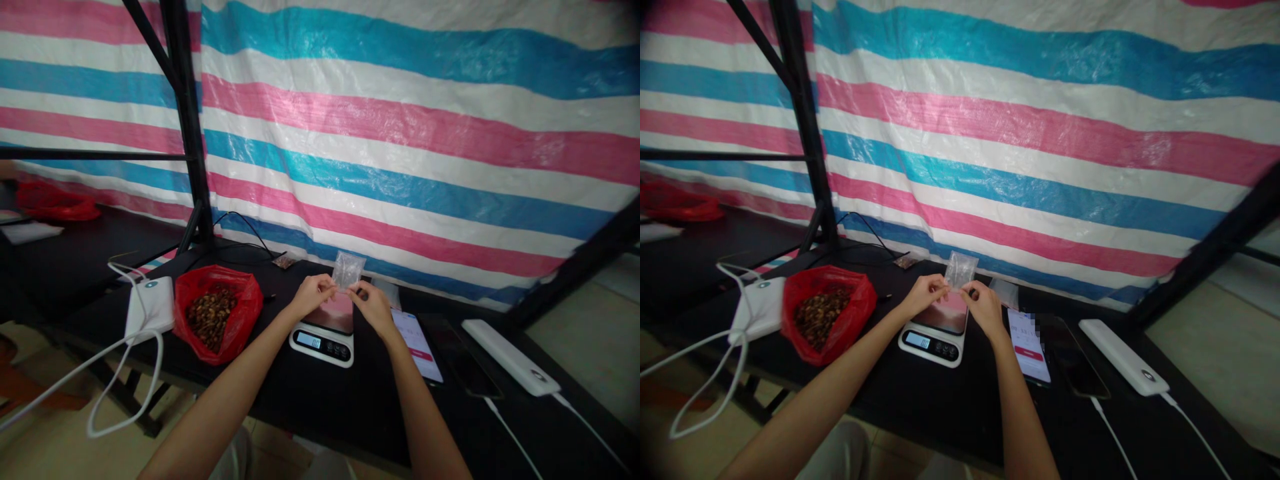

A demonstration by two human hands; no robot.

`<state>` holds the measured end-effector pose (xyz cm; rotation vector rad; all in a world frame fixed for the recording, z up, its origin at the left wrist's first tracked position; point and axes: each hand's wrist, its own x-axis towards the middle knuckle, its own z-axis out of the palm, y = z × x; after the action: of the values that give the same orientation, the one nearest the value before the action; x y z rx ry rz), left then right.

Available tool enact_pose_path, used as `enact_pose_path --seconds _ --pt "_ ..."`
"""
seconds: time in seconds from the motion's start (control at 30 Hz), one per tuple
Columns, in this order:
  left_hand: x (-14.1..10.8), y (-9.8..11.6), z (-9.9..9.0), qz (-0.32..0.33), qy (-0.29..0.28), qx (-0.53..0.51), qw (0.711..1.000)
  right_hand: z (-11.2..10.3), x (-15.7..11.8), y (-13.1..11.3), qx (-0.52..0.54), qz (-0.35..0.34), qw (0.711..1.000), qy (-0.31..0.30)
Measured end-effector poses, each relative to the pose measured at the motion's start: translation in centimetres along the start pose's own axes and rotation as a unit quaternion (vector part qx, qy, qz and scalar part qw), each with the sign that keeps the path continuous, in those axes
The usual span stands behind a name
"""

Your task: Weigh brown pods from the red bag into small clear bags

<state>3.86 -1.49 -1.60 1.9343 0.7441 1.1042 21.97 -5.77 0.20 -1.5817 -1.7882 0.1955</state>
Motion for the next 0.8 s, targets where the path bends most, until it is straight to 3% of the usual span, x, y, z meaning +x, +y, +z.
enact_pose_path --seconds 0.2,0.57,0.8 --pt "-0.2 0.5 -0.1 0.012 -0.038 0.031 0.999 0.5 0.0 0.2 0.050 -0.042 0.997 -0.032" --pt "-0.5 0.4 -0.1 -0.001 -0.038 0.100 0.994 1.1 -0.2 -0.1 0.018 -0.039 0.998 -0.041" --pt "-0.7 0.6 0.0 0.013 -0.041 0.108 0.993 1.2 -0.3 -0.4 0.037 -0.073 0.996 -0.037"
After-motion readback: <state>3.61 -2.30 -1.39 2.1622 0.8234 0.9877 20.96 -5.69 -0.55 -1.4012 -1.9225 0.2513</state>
